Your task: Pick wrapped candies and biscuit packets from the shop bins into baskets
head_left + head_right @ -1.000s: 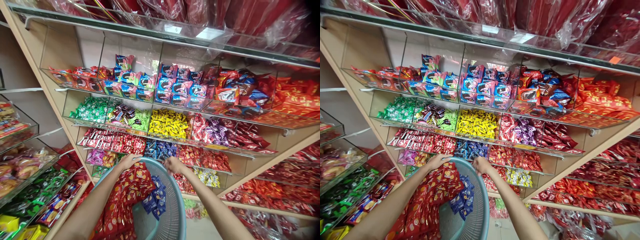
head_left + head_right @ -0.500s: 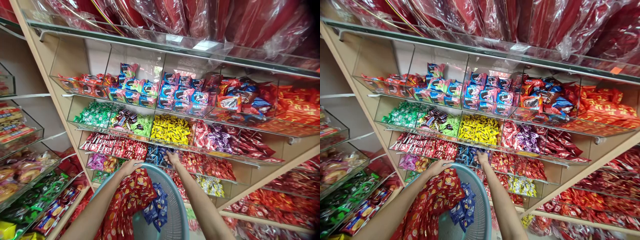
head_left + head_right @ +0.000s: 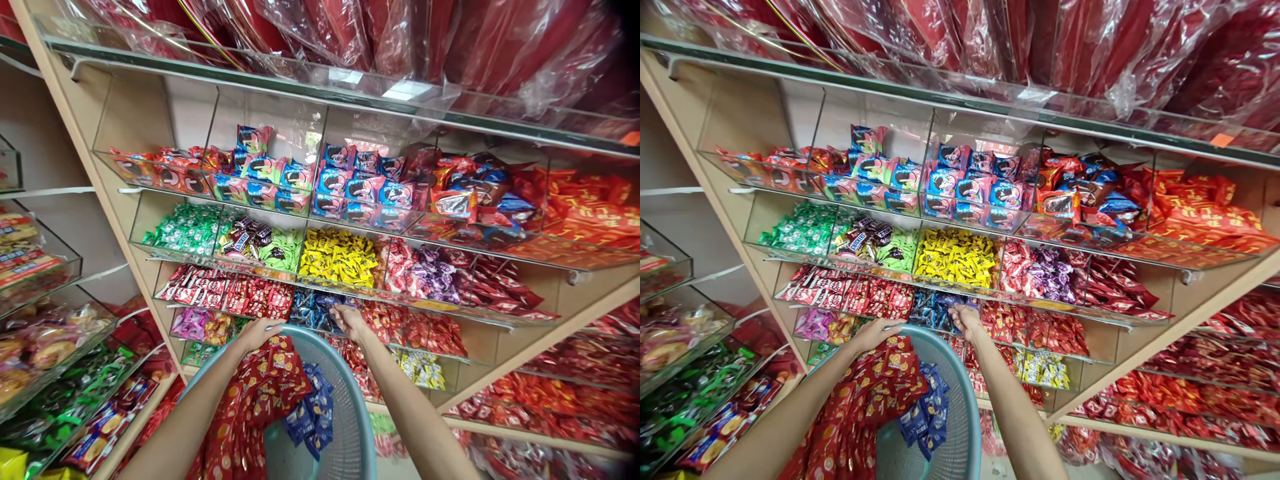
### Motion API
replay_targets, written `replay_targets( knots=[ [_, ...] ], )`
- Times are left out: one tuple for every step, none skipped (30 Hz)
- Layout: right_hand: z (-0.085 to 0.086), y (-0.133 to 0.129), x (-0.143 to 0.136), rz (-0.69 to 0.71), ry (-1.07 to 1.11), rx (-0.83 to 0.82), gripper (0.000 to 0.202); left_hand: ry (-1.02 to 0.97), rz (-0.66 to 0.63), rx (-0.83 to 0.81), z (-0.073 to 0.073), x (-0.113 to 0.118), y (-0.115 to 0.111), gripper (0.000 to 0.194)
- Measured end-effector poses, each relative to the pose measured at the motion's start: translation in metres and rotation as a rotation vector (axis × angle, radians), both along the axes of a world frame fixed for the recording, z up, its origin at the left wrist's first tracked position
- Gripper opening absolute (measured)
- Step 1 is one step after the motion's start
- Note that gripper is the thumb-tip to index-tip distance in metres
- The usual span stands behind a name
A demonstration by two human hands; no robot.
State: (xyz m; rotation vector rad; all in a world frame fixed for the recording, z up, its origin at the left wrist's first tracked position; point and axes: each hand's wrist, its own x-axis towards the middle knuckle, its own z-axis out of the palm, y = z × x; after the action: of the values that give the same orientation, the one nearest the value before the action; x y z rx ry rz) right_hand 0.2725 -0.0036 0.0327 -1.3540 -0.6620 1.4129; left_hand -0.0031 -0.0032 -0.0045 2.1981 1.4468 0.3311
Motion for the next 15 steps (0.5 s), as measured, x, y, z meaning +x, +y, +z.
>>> replay_targets(
  knots=[
    [0.002,-0.008,0.003,0.01,0.002,0.009,0.013,-0.001,-0.002,-0.002,0.0,0.0,0.0,0.053],
    [0.004,-0.017,0.006,0.028,0.002,0.018,0.012,0.0,-0.004,-0.006,0.001,0.0,0.0,0.054],
    [0.006,-0.026,0.009,0.055,0.001,0.025,0.011,0.0,-0.007,-0.008,0.001,0.0,0.0,0.054],
    [0.008,-0.036,0.012,0.088,-0.002,0.029,0.011,0.0,-0.01,-0.008,0.001,0.001,0.001,0.054],
    [0.01,-0.046,0.016,0.124,-0.001,0.027,0.011,-0.001,-0.014,-0.008,0.001,0.001,0.001,0.053],
    [0.012,-0.056,0.02,0.179,-0.009,0.022,0.012,-0.001,-0.02,-0.008,0.001,0.001,0.002,0.053],
    [0.014,-0.066,0.024,0.258,-0.035,0.017,0.015,-0.001,-0.023,-0.008,0.0,0.001,0.002,0.053],
    [0.016,-0.074,0.027,0.361,-0.085,0.016,0.018,-0.001,-0.025,-0.008,0.0,0.001,0.003,0.054],
    [0.018,-0.082,0.03,0.486,-0.16,0.016,0.021,0.0,-0.025,-0.006,0.0,0.001,0.003,0.054],
    [0.021,-0.088,0.033,0.626,-0.256,0.014,0.024,0.002,-0.024,-0.006,-0.001,0.001,0.003,0.054],
    [0.023,-0.094,0.034,0.768,-0.361,0.004,0.026,0.005,-0.023,-0.006,-0.001,0.001,0.003,0.054],
    [0.024,-0.097,0.033,0.892,-0.464,-0.016,0.027,0.01,-0.023,-0.004,0.0,0.001,0.003,0.054],
    [0.026,-0.1,0.032,0.983,-0.552,-0.049,0.026,0.017,-0.023,-0.002,0.0,0.001,0.003,0.055],
    [0.026,-0.102,0.029,1.059,-0.626,-0.092,0.024,0.027,-0.023,0.0,0.001,0.001,0.003,0.055],
    [0.025,-0.103,0.026,1.115,-0.688,-0.138,0.02,0.038,-0.023,0.002,0.001,0.001,0.003,0.055]
  ],
)
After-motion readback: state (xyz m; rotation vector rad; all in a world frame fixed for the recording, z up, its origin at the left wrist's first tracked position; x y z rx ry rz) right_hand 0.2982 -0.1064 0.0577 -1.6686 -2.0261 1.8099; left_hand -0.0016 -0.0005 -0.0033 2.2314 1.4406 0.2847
